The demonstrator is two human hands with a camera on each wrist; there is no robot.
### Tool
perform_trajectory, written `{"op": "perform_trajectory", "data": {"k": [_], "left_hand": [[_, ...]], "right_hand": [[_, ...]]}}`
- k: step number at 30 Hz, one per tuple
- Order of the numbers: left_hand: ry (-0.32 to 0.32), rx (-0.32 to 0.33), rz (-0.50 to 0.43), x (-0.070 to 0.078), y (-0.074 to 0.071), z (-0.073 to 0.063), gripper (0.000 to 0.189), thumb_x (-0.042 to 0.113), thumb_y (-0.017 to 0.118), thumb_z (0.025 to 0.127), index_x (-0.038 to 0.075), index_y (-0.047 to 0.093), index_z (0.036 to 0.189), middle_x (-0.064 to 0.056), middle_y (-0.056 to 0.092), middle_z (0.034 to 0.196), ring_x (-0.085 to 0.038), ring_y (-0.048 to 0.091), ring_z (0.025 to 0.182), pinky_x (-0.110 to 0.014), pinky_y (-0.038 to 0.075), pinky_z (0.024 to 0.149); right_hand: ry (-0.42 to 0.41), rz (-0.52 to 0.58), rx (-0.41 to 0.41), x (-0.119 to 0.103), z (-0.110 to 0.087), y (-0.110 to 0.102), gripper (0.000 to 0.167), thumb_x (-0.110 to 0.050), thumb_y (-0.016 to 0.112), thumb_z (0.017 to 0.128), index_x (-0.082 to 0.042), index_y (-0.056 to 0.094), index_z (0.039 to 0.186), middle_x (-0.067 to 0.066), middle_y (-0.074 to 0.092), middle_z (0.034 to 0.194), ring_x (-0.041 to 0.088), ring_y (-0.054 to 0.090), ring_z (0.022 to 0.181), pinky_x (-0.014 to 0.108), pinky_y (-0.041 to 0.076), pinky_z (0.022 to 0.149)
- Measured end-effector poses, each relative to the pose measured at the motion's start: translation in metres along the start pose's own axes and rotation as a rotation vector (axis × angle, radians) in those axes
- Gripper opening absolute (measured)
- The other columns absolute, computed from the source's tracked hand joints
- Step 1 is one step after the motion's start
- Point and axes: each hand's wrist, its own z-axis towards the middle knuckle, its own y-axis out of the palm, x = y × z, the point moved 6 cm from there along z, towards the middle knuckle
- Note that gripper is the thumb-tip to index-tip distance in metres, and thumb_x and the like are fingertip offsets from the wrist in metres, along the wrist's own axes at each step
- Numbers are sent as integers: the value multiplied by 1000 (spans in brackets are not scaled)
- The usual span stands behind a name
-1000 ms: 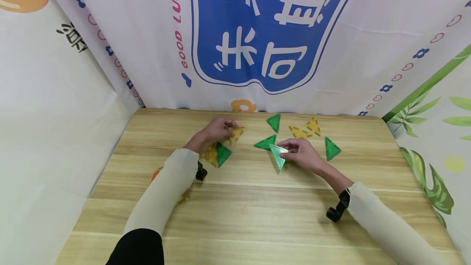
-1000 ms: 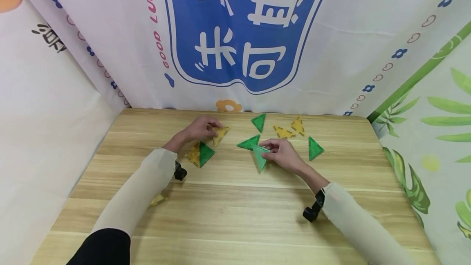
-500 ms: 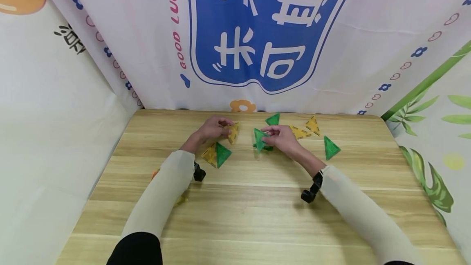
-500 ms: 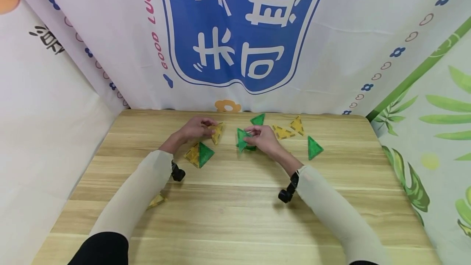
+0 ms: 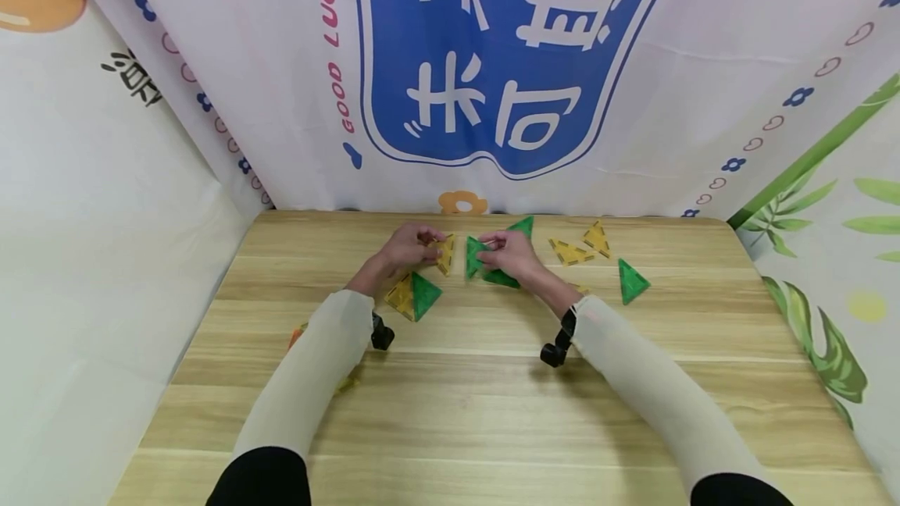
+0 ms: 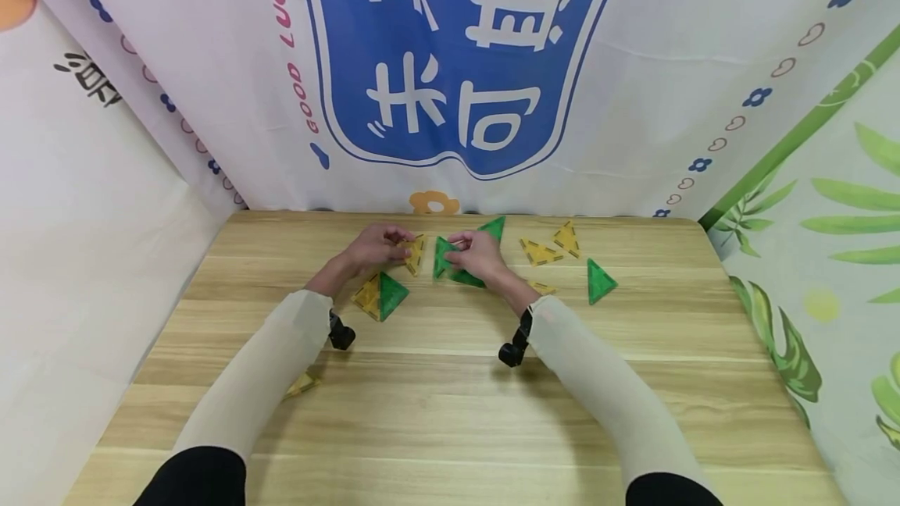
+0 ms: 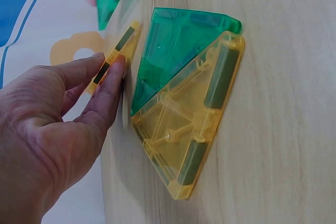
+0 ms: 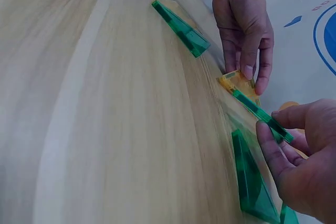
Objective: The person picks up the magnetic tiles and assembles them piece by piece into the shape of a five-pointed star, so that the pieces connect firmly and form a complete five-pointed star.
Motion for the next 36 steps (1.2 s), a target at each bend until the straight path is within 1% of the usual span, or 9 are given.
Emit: {"op": "perform_trajectory", "data": {"k": [4,8,10,14,17,20,27,32,36], "left_hand": [[-10,6,-31,0,0,-1,28,-5,70,98,-2,70,127,-8,51,102,-19,60,92,-32,63,85],[-8,13,-4,0,0,0,28,-4,69,99,-1,71,127,-9,53,104,-20,60,93,-30,62,84],[-2,15,28,1,0,1,28,-3,70,99,0,71,127,-9,55,105,-21,60,94,-30,62,84],[34,30,156,3,0,1,26,1,73,98,3,73,124,-10,60,111,-21,57,99,-29,57,85],[76,46,265,7,0,1,25,4,76,97,3,73,122,-12,65,115,-23,56,103,-31,52,88],[104,53,330,10,1,0,25,5,76,97,2,73,122,-14,67,117,-25,57,105,-35,51,92],[127,57,404,12,2,-1,26,6,78,96,2,74,122,-15,69,117,-26,60,105,-37,52,93],[142,63,448,12,3,1,28,5,79,95,2,74,122,-15,69,116,-26,59,105,-38,52,94],[136,67,467,12,5,2,29,5,80,94,2,74,123,-14,68,116,-27,59,105,-39,52,96]], "right_hand": [[-29,-111,28,-6,5,4,36,-8,80,94,-3,73,129,8,68,107,19,67,93,27,60,78],[-43,-177,29,-10,7,9,36,-10,80,94,-3,73,129,10,70,111,22,66,100,29,59,82],[-37,-186,21,-10,9,11,36,-10,79,95,-3,73,129,10,70,112,23,66,102,30,59,84],[-39,-215,7,-7,10,15,35,-12,79,95,-3,73,129,11,71,114,23,66,104,31,57,87],[-62,-249,0,-6,11,16,36,-13,80,94,-3,74,128,12,73,115,24,67,105,33,57,89],[-81,-279,-2,-5,13,17,37,-15,81,94,-4,74,128,12,74,116,25,68,107,36,57,92],[-110,-360,-17,-5,15,18,38,-18,80,94,-5,74,130,12,74,121,26,70,110,38,58,95],[-138,-425,-24,-10,16,19,37,-16,81,93,-4,75,127,12,75,117,26,71,107,39,58,94],[-167,-494,-24,-13,17,19,36,-15,83,92,-4,77,126,10,76,112,23,71,103,38,58,92]]}}
